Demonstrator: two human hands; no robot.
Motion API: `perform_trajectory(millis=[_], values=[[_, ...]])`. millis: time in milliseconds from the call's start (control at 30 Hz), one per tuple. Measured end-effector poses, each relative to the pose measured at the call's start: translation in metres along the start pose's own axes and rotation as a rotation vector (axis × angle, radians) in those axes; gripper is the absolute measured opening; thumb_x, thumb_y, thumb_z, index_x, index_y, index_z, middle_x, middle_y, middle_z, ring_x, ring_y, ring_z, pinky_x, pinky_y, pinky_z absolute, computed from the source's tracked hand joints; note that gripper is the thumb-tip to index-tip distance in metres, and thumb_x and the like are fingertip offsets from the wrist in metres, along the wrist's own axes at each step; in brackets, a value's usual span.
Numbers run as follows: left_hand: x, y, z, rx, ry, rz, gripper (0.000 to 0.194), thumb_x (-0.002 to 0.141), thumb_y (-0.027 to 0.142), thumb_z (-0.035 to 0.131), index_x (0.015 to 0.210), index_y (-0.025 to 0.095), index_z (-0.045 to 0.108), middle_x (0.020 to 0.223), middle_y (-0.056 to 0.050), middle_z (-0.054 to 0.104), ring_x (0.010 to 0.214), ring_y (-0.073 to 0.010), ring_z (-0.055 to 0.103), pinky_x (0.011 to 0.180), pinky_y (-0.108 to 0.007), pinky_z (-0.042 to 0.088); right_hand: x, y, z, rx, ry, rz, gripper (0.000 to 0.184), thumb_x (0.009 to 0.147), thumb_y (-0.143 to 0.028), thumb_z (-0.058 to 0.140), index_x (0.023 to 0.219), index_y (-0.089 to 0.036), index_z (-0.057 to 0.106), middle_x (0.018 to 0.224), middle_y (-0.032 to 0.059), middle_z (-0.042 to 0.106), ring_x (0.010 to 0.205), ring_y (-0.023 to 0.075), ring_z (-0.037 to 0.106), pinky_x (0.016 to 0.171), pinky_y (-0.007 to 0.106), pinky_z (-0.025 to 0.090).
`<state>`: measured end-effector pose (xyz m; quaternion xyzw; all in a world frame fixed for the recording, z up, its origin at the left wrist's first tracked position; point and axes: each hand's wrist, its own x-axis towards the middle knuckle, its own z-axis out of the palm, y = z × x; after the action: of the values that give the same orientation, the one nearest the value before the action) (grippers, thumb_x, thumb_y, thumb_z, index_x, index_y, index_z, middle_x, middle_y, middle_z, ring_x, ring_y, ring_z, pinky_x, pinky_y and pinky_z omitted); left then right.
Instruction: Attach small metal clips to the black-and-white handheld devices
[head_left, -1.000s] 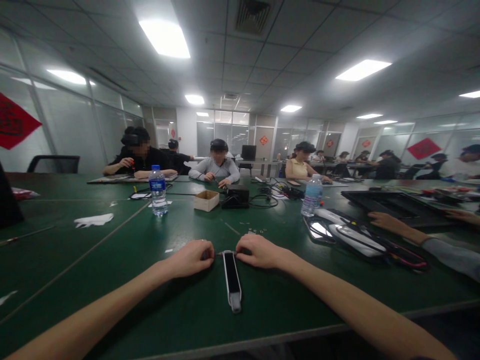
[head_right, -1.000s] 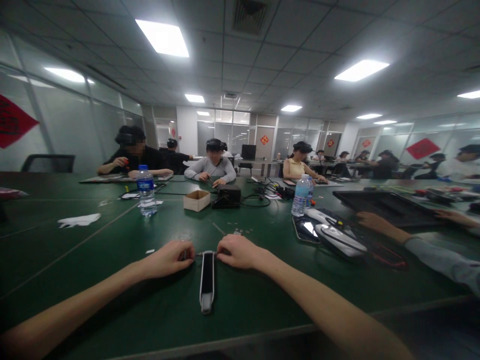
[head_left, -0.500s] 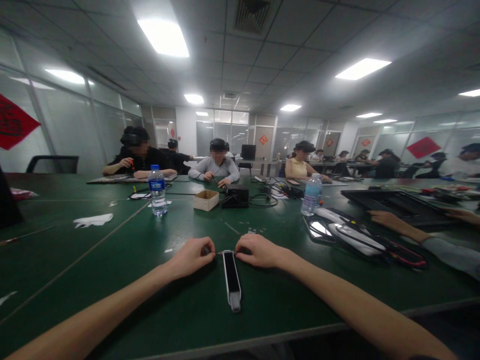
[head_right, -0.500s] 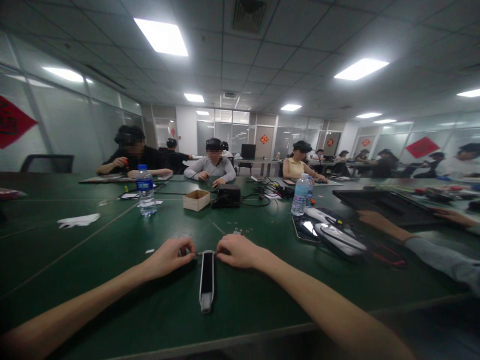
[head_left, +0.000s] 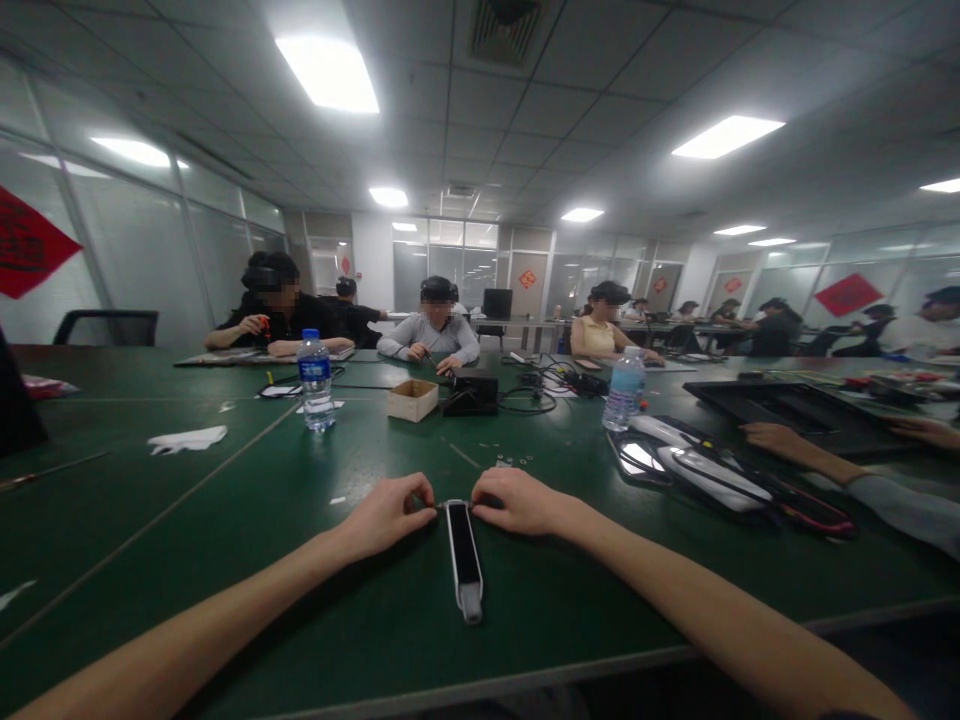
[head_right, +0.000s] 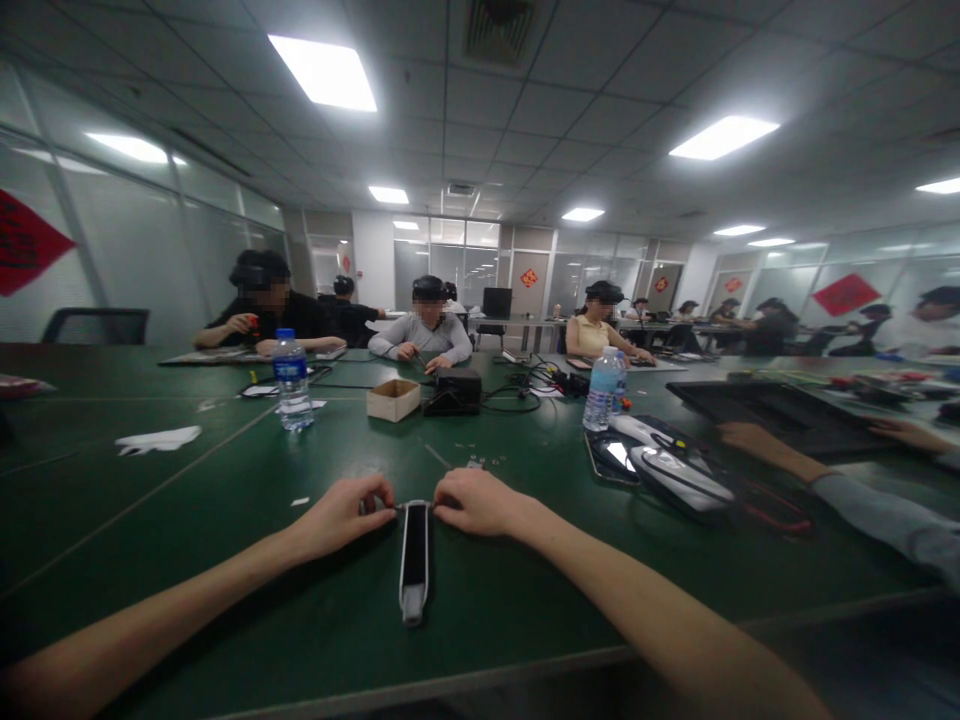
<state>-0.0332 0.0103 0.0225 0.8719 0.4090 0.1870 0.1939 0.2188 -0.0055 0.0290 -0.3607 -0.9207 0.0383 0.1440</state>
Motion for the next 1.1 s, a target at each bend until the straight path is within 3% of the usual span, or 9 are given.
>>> perform_trajectory(millis=[433, 1100], values=[[-0.002, 0.010, 0.003, -0.032, 0.032, -0.009, 0.020, 0.083, 0.034, 0.058, 0.095, 0.019, 0.061, 0.090, -0.002, 0.068, 0.072, -0.0165, 0.060, 0.063, -0.026, 0.046, 0.001, 0.002, 0.004, -0.010, 0.008, -0.009, 0.015, 0.090, -0.023, 0.060, 0.096, -0.014, 0.068, 0.092, 0.0072, 0.067, 0.084, 0.0172, 0.061, 0.076, 0.028, 0.047], [-0.001, 0.000, 0.008, -0.006, 0.057, 0.040, 0.021, 0.087, 0.036, 0.056, 0.095, 0.019, 0.065, 0.085, -0.001, 0.066, 0.073, -0.0179, 0.060, 0.063, -0.027, 0.045, 0.002, -0.001, 0.001, 0.013, -0.010, 0.015, 0.015, 0.090, -0.024, 0.059, 0.097, -0.014, 0.068, 0.094, 0.0076, 0.066, 0.086, 0.0173, 0.061, 0.077, 0.029, 0.048]])
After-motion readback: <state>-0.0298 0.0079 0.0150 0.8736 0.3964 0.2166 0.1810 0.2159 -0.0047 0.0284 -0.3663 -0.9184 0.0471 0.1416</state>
